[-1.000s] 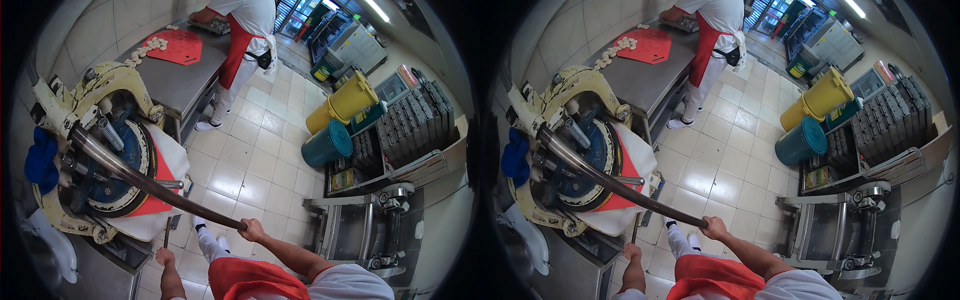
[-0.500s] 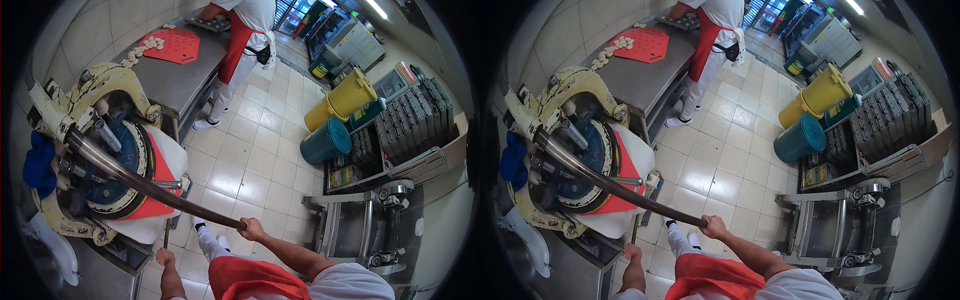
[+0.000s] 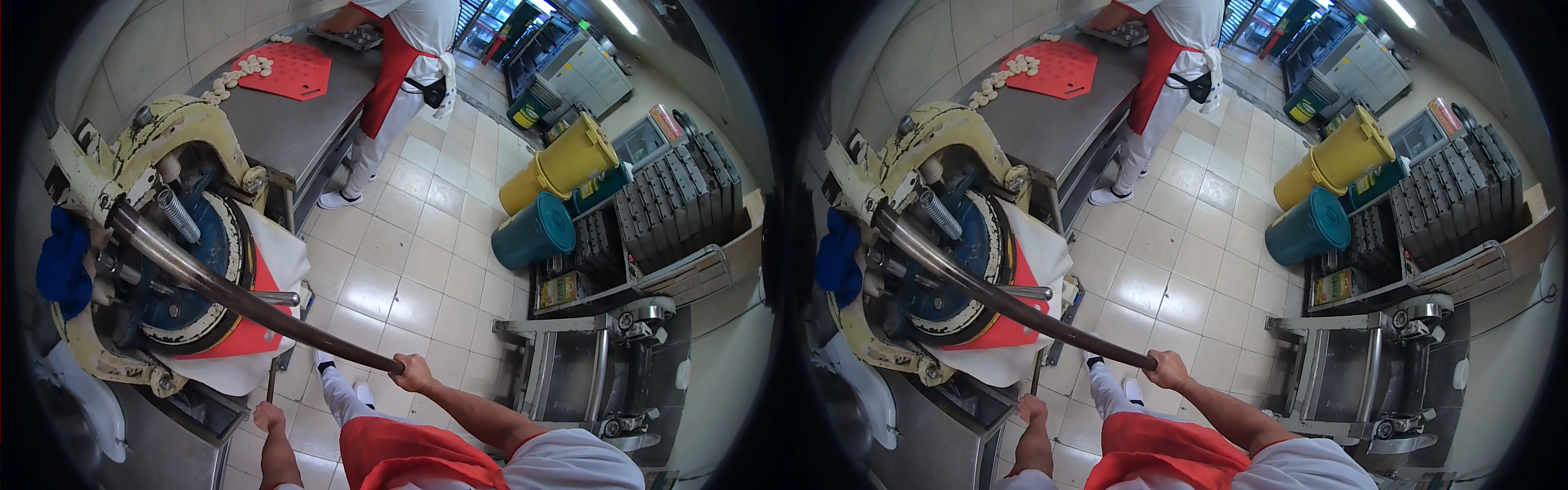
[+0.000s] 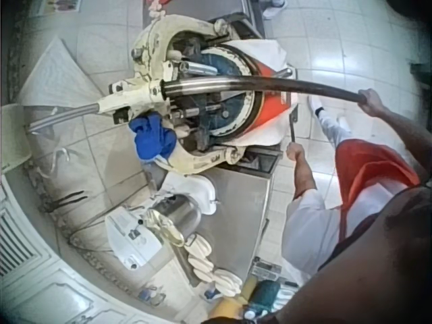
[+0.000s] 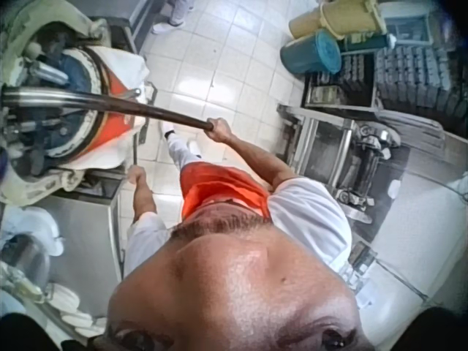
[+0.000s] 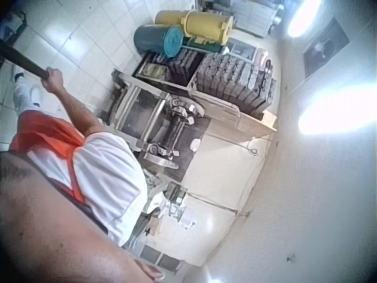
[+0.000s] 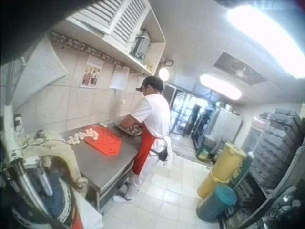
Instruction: The person uses a dough divider to portion dough, cleans the machine with pliers and a cloth, and repeatedly places large dough discs onto a red tray to press and spread them with their hands.
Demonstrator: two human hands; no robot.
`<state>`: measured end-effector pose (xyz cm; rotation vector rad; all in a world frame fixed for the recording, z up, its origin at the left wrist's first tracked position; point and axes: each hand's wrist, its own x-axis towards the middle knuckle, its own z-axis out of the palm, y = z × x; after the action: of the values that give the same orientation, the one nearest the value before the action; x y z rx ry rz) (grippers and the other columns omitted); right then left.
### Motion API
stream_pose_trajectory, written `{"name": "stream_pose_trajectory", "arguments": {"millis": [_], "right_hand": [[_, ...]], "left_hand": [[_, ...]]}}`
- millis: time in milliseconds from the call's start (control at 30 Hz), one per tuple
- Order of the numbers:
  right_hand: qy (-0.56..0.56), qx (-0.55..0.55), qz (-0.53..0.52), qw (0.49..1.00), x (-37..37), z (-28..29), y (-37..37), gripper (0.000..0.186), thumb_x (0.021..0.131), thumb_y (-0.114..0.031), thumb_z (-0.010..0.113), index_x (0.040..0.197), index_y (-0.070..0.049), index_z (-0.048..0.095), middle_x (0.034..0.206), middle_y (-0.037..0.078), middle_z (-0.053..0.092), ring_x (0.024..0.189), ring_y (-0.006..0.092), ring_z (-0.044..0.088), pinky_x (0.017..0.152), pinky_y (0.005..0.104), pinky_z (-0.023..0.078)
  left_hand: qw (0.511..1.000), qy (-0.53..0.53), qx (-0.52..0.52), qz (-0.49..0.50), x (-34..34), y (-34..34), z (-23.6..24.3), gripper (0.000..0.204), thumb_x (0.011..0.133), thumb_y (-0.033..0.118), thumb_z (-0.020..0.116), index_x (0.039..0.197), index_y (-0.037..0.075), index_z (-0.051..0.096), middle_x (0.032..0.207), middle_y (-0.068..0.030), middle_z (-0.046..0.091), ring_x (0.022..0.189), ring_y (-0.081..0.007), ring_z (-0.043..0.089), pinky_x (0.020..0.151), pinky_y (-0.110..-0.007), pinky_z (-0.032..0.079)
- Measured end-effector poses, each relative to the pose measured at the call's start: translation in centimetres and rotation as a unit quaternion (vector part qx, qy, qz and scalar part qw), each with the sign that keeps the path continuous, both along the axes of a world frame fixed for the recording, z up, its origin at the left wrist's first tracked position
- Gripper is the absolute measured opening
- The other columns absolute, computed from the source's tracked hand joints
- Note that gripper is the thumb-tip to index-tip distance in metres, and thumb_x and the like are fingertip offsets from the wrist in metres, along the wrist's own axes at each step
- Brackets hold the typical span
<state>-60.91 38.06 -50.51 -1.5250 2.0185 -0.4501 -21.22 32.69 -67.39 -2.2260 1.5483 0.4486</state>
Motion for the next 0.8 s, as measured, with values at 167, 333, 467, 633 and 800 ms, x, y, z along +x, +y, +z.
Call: {"name": "stream_pose_trajectory", "arguments": {"millis": [167,333,467,633,800], "right_hand": [[-0.002,0.001,0.000,1.000,0.1,0.2,0.0,0.022,0.073,-0.022,0.073,0.074,-0.007,0.056,0.067,0.017,0.062,0.068,0.0409,0.062,0.062,0.0496,0.049],[-0.001,0.004,-0.003,1.000,0.1,0.3,0.0,0.022,0.073,-0.022,0.073,0.075,-0.007,0.057,0.067,0.017,0.062,0.068,0.0410,0.062,0.063,0.0496,0.049],[0.004,-0.001,0.000,1.000,0.0,0.1,0.0,0.022,0.073,-0.022,0.073,0.075,-0.007,0.057,0.068,0.018,0.063,0.069,0.0411,0.063,0.063,0.0498,0.049],[0.004,-0.006,-0.002,1.000,0.0,0.0,0.0,0.021,0.073,-0.022,0.073,0.075,-0.007,0.057,0.067,0.017,0.062,0.068,0.0412,0.063,0.062,0.0500,0.049],[0.006,-0.007,-0.003,1.000,-0.1,0.0,0.2,0.022,0.073,-0.022,0.072,0.074,-0.007,0.057,0.066,0.017,0.062,0.067,0.0413,0.062,0.061,0.0496,0.049]], "left_hand": [[0.999,0.010,0.030,0.011,0.1,-0.2,0.2,0.011,0.080,0.011,0.070,0.088,0.007,0.075,0.098,-0.0134,0.074,0.093,-0.0318,0.072,0.079,-0.039,0.060],[1.000,0.003,0.018,0.006,0.1,0.0,-0.5,0.009,0.080,0.012,0.069,0.084,0.008,0.075,0.093,-0.0129,0.074,0.088,-0.0299,0.073,0.076,-0.038,0.060],[1.000,0.000,0.002,0.003,0.3,0.1,-0.9,0.008,0.079,0.013,0.069,0.082,0.008,0.075,0.090,-0.0124,0.074,0.085,-0.0291,0.073,0.074,-0.037,0.060],[1.000,-0.006,0.003,0.003,0.1,0.1,-0.5,0.007,0.079,0.013,0.069,0.081,0.008,0.075,0.090,-0.0120,0.074,0.085,-0.0286,0.074,0.074,-0.037,0.060],[1.000,-0.007,-0.005,-0.003,0.0,0.3,-0.5,0.007,0.078,0.012,0.070,0.081,0.008,0.075,0.090,-0.0118,0.074,0.085,-0.0284,0.074,0.074,-0.037,0.060]]}}
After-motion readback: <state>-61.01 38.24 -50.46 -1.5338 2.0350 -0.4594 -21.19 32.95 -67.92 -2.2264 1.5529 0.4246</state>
